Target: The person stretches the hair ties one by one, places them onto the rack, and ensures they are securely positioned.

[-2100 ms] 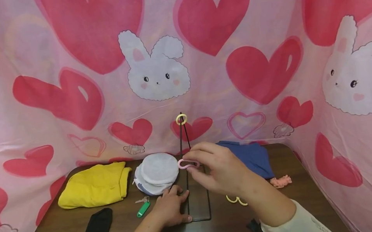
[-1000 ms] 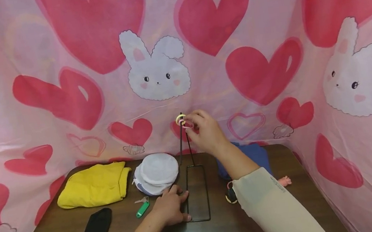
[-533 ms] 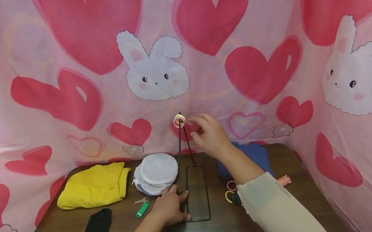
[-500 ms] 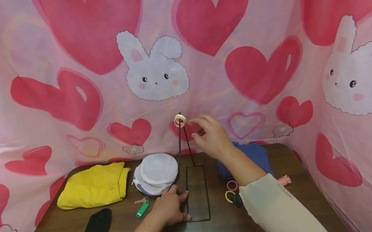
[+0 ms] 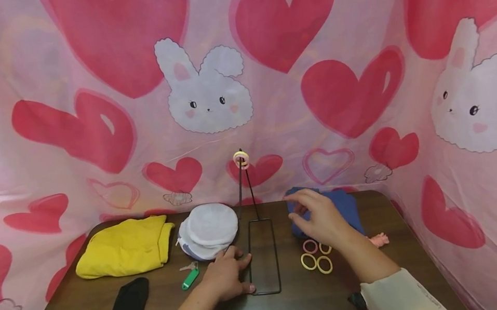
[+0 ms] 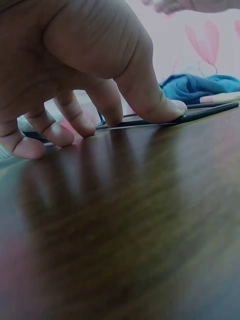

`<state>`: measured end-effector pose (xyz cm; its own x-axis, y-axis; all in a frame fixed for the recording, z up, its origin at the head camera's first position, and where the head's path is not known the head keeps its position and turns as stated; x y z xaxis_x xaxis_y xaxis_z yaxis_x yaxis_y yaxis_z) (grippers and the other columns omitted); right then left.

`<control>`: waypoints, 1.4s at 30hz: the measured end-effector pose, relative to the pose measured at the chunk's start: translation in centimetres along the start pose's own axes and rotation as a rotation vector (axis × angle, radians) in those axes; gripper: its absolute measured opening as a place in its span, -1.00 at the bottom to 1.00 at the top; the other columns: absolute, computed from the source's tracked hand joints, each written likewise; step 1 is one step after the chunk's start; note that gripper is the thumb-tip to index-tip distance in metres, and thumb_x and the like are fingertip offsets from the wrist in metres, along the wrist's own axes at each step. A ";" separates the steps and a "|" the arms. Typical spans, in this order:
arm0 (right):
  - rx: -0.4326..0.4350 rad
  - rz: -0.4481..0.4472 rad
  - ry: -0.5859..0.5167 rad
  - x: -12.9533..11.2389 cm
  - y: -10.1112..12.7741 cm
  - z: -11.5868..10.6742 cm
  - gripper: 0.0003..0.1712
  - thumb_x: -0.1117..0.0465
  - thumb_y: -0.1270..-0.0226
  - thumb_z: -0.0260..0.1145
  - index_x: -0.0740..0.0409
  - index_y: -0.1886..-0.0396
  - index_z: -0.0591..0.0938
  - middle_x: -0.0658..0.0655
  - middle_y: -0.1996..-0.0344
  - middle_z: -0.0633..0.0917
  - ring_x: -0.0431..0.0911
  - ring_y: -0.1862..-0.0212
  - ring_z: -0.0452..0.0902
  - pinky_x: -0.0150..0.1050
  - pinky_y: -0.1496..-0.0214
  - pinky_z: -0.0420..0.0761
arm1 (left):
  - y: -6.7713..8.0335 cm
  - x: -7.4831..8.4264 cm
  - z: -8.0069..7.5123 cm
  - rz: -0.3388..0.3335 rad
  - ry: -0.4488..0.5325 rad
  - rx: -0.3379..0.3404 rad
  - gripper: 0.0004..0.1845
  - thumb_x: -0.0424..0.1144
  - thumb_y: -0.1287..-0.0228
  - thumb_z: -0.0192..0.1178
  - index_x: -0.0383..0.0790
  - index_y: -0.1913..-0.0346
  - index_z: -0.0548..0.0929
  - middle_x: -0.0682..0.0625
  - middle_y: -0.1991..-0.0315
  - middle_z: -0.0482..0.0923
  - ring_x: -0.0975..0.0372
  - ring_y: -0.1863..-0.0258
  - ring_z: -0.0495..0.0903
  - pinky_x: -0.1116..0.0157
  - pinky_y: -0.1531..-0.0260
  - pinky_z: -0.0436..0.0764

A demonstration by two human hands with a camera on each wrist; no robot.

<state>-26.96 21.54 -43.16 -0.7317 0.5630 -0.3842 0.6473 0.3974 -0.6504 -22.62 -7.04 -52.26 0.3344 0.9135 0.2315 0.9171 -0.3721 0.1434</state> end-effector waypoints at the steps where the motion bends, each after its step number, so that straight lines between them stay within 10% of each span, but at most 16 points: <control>1: -0.016 0.008 0.014 0.3 0.6 -0.1 -0.53 0.41 -0.12 0.58 0.16 -0.07 0.72 0.05 0.11 0.72 -0.15 0.27 0.70 -0.18 0.24 0.70 | 0.0 0.0 0.0 0.002 0.003 -0.001 -0.11 0.33 -0.03 0.50 0.13 -0.45 0.55 -0.01 -0.27 0.41 -0.04 -0.24 0.37 -0.10 -0.03 0.54; 26: -0.474 0.259 0.115 7.0 8.7 -0.6 -0.56 0.34 -0.02 0.61 0.11 0.03 0.78 -0.01 0.19 0.77 -0.17 0.20 0.59 -0.15 0.14 0.61 | 0.2 0.0 0.1 0.016 0.005 0.005 -0.11 0.33 -0.05 0.48 0.11 -0.47 0.54 -0.01 -0.27 0.40 -0.04 -0.25 0.35 -0.08 -0.03 0.52; 42: -0.522 0.125 0.170 7.7 8.6 0.3 -0.67 0.35 0.02 0.57 0.12 0.18 0.78 -0.04 0.24 0.73 -0.04 0.11 0.62 0.02 -0.01 0.58 | 0.3 0.2 -0.1 0.012 0.006 -0.003 -0.12 0.30 -0.07 0.49 0.09 -0.47 0.53 -0.02 -0.29 0.39 -0.05 -0.27 0.34 -0.10 -0.05 0.51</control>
<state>-27.04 29.09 -51.88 -0.6260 0.7205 -0.2984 0.7782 0.6020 -0.1792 -22.33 -7.01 -52.05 0.3437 0.9082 0.2389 0.9126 -0.3830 0.1431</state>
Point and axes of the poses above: each hand's wrist, its own y-axis away from the middle knuckle, its own z-axis out of the palm, x = y × z, the point moved 1 cm from there along -y, towards the middle knuckle
